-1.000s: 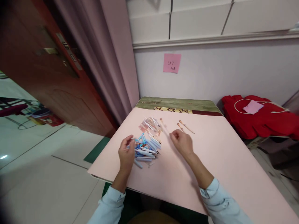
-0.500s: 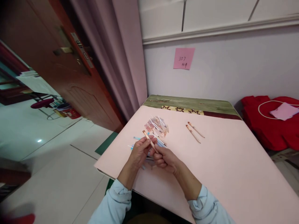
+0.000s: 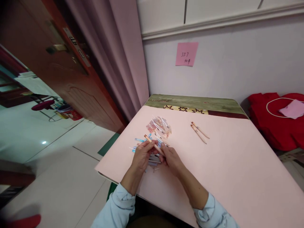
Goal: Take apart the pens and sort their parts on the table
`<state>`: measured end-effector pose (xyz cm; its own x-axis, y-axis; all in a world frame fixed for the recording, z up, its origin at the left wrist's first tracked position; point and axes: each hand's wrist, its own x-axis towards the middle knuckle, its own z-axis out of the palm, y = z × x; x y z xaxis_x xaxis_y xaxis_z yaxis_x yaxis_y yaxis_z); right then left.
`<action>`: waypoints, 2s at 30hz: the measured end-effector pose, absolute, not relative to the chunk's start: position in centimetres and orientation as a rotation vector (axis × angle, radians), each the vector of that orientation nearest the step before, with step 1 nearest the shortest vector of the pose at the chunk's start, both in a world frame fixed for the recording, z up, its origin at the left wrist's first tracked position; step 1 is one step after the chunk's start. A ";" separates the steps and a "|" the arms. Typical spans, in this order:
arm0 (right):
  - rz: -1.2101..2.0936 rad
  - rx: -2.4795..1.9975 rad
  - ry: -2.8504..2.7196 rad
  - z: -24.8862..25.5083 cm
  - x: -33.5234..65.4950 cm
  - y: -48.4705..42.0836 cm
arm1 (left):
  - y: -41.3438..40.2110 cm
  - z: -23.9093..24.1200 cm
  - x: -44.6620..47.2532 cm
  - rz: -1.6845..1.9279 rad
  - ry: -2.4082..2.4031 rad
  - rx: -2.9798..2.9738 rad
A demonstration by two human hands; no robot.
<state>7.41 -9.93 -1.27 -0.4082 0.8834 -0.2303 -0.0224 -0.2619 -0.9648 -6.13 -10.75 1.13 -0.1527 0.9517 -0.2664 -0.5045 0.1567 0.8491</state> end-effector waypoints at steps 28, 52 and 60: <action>1.889 -0.981 -1.168 -1.3 7.5 -9.8 | -10.9 1.0 -6.3 1.640 1.235 0.869; 1.484 -1.121 -1.305 -1.7 7.6 -9.6 | -10.3 0.5 -8.3 1.785 1.370 0.810; 0.754 -1.428 -1.742 -0.9 9.5 -8.7 | -10.4 -1.3 -11.1 1.650 1.601 1.081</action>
